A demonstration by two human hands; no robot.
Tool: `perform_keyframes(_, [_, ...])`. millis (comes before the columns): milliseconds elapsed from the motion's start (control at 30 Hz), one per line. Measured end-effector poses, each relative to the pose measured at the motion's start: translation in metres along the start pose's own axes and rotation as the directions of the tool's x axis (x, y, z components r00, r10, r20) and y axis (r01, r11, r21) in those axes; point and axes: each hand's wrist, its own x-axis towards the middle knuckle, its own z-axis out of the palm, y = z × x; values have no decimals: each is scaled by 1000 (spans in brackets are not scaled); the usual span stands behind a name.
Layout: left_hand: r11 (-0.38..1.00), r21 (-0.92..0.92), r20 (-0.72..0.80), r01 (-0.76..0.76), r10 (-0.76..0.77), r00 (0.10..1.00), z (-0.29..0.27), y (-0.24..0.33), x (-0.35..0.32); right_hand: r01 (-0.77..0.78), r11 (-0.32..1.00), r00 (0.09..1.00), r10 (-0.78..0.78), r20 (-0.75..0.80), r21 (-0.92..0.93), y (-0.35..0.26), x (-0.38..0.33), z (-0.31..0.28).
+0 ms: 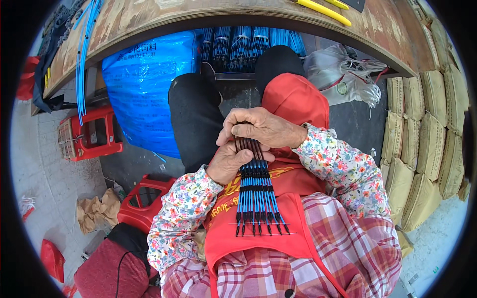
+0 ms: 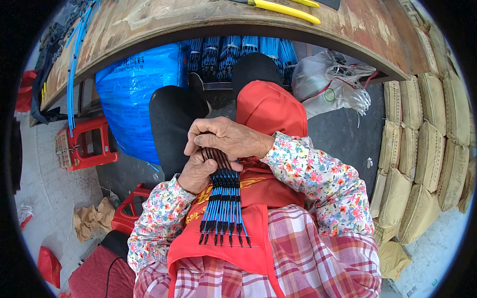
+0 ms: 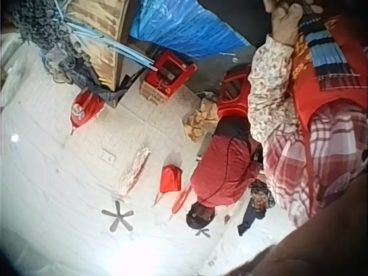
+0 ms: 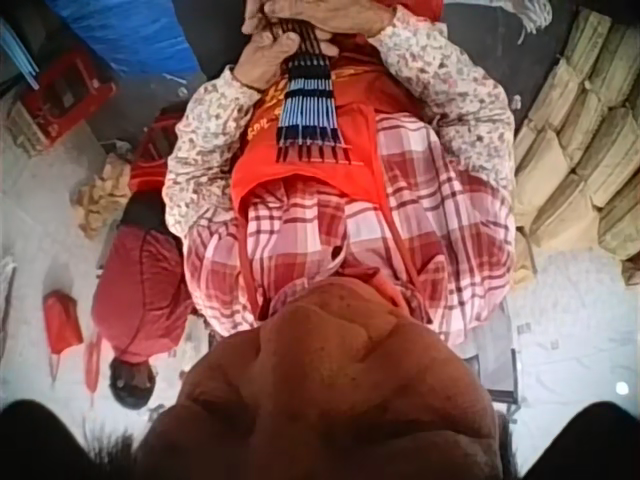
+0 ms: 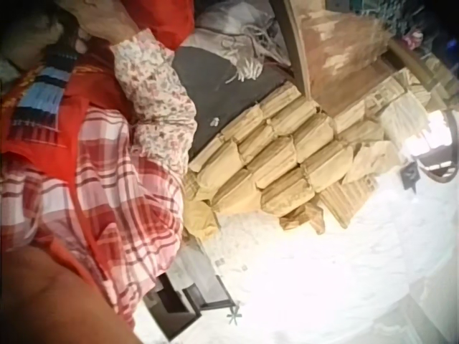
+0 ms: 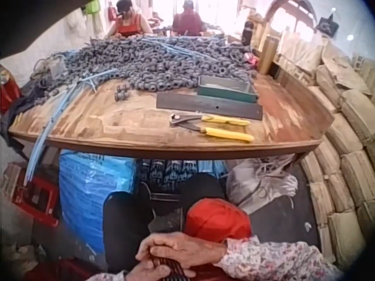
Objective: The person secures a bundle of plastic tubes with a tie, gathers another set of tubes, threads a wire through their end fittings and a central connector, and cuts the excess wire using pliers.
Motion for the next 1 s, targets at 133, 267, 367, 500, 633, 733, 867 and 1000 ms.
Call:
perform_keyframes(133, [980,86,-32,-178,181,983,7,-1,4,-54,998,996,51,-79,-28,3,-2,-2])
perform_keyframes(267, [979,48,-203,-199,205,958,30,4,5,-31,996,995,22,-102,-85,-1,-9,-6])
perform_keyframes(367, [959,187,-305,-214,263,915,41,7,3,-222,974,975,220,-46,-54,-21,-7,0])
perform_keyframes(500, [974,115,-379,-193,223,898,43,1,6,32,955,997,-53,-62,-295,6,-8,-5])
perform_keyframes(633, [984,79,-411,-157,176,895,45,2,8,155,920,952,-236,-194,-359,-36,-10,-29])
perform_keyframes(733, [980,67,-406,-186,197,892,43,4,5,131,820,841,-390,-375,-558,-116,-6,-64])
perform_keyframes(867, [981,65,-403,-185,195,894,40,2,6,20,621,681,-583,-444,-784,-192,8,-149])
perform_keyframes(1000, [981,43,-384,-192,193,903,38,-2,5,-257,223,656,-675,-339,-940,-218,26,-220])
